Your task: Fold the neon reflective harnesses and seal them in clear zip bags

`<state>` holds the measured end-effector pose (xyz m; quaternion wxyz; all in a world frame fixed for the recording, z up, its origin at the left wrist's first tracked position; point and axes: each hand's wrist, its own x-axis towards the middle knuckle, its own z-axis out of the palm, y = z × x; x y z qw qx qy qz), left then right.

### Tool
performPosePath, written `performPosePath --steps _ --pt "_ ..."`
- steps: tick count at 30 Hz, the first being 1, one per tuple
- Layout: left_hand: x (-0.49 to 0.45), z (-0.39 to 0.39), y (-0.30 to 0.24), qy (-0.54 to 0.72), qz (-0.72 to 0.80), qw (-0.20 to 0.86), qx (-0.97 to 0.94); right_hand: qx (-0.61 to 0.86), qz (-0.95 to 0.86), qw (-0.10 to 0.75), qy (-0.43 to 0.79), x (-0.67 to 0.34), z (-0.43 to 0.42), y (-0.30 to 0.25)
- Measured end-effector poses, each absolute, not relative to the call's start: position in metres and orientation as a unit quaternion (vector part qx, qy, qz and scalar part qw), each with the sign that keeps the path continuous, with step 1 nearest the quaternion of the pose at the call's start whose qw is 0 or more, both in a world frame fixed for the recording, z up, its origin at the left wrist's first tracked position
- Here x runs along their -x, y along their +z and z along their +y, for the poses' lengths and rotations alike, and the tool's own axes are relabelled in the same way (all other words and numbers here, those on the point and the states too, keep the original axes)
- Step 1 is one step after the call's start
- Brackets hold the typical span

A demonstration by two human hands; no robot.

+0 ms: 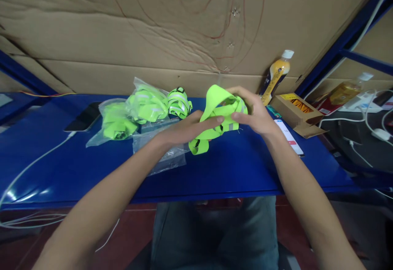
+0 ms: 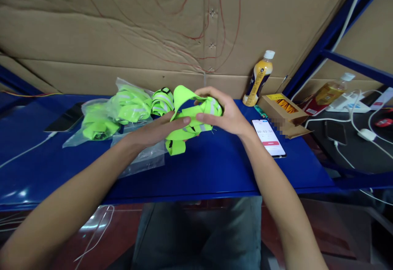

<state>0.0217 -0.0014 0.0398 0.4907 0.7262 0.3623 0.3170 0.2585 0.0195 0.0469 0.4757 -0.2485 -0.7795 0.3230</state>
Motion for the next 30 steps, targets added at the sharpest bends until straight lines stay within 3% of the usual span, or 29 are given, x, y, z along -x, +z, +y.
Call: performPosePath --steps 4,9,12,14,17,20,26,30 --pt "-0.018 0.004 0.037 0.323 0.413 0.27 -0.807 0.306 -0.76 0.525 0.229 -0.275 0.027 0.053" --pt "-0.009 0.021 0.025 0.323 0.379 -0.103 -0.861 0.282 -0.753 0.505 0.314 -0.299 0.028 0.062" --pt "-0.004 0.024 0.024 0.286 0.365 -0.218 -0.859 0.329 -0.731 0.55 0.235 -0.3 0.023 0.066" --pt "-0.003 0.023 0.024 0.279 0.357 -0.235 -0.86 0.36 -0.762 0.513 0.159 -0.291 0.02 0.063" --pt "-0.002 0.025 0.021 0.285 0.345 -0.232 -0.864 0.379 -0.84 0.379 0.084 -0.273 0.019 0.052" --pt "-0.001 0.03 0.015 0.303 0.296 -0.243 -0.873 0.403 -0.854 0.322 0.063 -0.266 0.023 0.043" --pt "0.0 0.039 0.008 0.351 0.246 -0.209 -0.879 0.373 -0.783 0.318 0.382 -0.276 0.026 0.045" --pt "0.001 0.031 0.022 0.328 0.262 -0.165 -0.893 0.342 -0.773 0.326 0.424 -0.278 0.027 0.042"
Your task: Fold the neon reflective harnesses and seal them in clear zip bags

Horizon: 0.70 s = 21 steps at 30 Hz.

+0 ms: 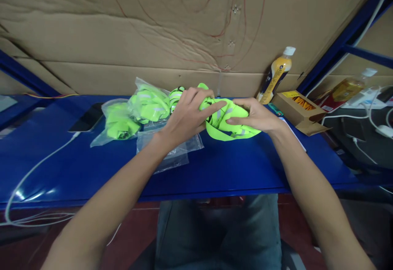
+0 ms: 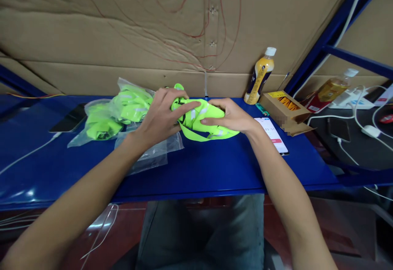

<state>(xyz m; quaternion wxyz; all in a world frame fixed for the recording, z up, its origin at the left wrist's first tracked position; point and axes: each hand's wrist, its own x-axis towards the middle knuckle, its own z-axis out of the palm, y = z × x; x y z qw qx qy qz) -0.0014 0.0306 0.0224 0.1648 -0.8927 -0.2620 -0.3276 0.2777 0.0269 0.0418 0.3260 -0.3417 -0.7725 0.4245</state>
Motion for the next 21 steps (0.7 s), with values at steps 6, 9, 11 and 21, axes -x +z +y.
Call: performPosePath --steps 6,9,11,21 --pt "-0.005 0.009 0.043 -0.374 -0.27 0.113 0.88 0.448 -0.727 0.515 0.072 -0.283 0.041 0.023" --pt "-0.015 0.009 0.035 -0.387 -0.232 0.086 0.888 0.45 -0.717 0.532 0.019 -0.277 0.039 0.019" --pt "-0.021 0.012 0.028 -0.365 -0.228 0.076 0.899 0.429 -0.723 0.536 0.083 -0.271 0.035 0.021" --pt "-0.037 0.008 0.016 -0.557 -0.297 -0.253 0.733 0.359 -0.711 0.548 0.256 -0.245 0.009 0.029"
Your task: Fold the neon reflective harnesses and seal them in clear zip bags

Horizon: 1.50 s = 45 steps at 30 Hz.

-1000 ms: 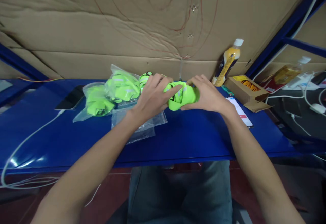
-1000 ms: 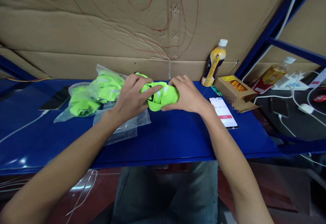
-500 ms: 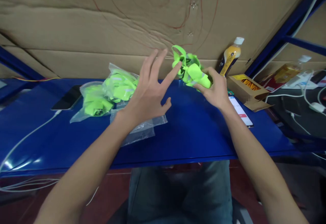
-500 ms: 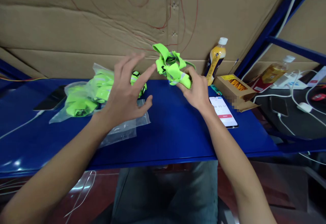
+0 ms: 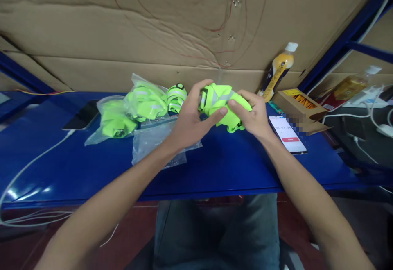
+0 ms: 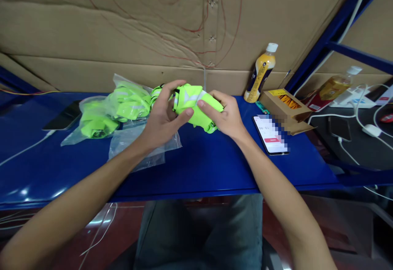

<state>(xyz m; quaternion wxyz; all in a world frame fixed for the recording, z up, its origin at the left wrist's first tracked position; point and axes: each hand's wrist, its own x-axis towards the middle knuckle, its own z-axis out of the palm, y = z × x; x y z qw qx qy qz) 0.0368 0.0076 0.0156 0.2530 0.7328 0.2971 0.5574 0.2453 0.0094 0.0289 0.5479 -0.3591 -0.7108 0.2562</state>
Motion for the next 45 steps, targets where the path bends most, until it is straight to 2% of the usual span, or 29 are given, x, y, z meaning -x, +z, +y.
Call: performPosePath --steps 3,7,11,13,15,17,19,21,23,29,31,33,37,39,40,43,45 --pt "-0.051 -0.003 0.018 0.586 0.311 0.42 -0.62 0.358 -0.678 0.607 0.208 -0.235 0.002 0.017" --pt "-0.062 -0.014 0.024 0.53 0.285 0.608 -0.518 0.322 -0.656 0.667 0.144 -0.226 -0.002 0.009" --pt "-0.065 -0.019 0.024 0.498 0.256 0.696 -0.45 0.329 -0.624 0.695 0.138 -0.218 0.002 0.012" --pt "-0.064 -0.017 0.023 0.497 0.257 0.699 -0.446 0.338 -0.614 0.698 0.149 -0.217 0.005 0.014" --pt "-0.058 -0.009 0.023 0.519 0.272 0.66 -0.47 0.36 -0.599 0.708 0.104 -0.221 0.006 0.016" --pt "-0.049 0.003 0.024 0.593 0.291 0.554 -0.507 0.397 -0.577 0.714 0.023 -0.226 0.006 0.018" --pt "-0.039 0.016 0.025 0.69 0.299 0.388 -0.533 0.411 -0.573 0.709 -0.013 -0.227 0.004 0.018" --pt "-0.031 0.025 0.024 0.736 0.306 0.245 -0.552 0.393 -0.611 0.686 0.047 -0.222 0.002 0.016" --pt "-0.029 0.026 0.021 0.72 0.323 0.203 -0.58 0.358 -0.654 0.648 0.159 -0.212 0.0 0.014" --pt "-0.043 0.005 0.011 0.59 0.307 0.395 -0.634 0.339 -0.617 0.571 0.422 -0.2 0.003 0.008" --pt "-0.044 0.004 0.01 0.568 0.297 0.407 -0.651 0.326 -0.589 0.57 0.472 -0.204 0.006 0.008" --pt "-0.042 0.006 0.01 0.569 0.292 0.358 -0.68 0.309 -0.56 0.579 0.505 -0.207 0.007 0.009" --pt "-0.031 0.016 0.014 0.573 0.311 0.163 -0.741 0.285 -0.507 0.617 0.53 -0.204 0.007 0.012" --pt "-0.028 0.02 0.016 0.566 0.312 0.144 -0.749 0.285 -0.492 0.634 0.525 -0.201 0.006 0.011" --pt "-0.028 0.02 0.016 0.565 0.301 0.181 -0.747 0.285 -0.489 0.639 0.521 -0.2 0.005 0.009" --pt "-0.036 0.016 0.016 0.572 0.249 0.42 -0.659 0.294 -0.492 0.643 0.508 -0.201 0.007 0.002" --pt "-0.046 0.008 0.015 0.579 0.254 0.53 -0.566 0.307 -0.522 0.619 0.5 -0.205 0.009 -0.002"
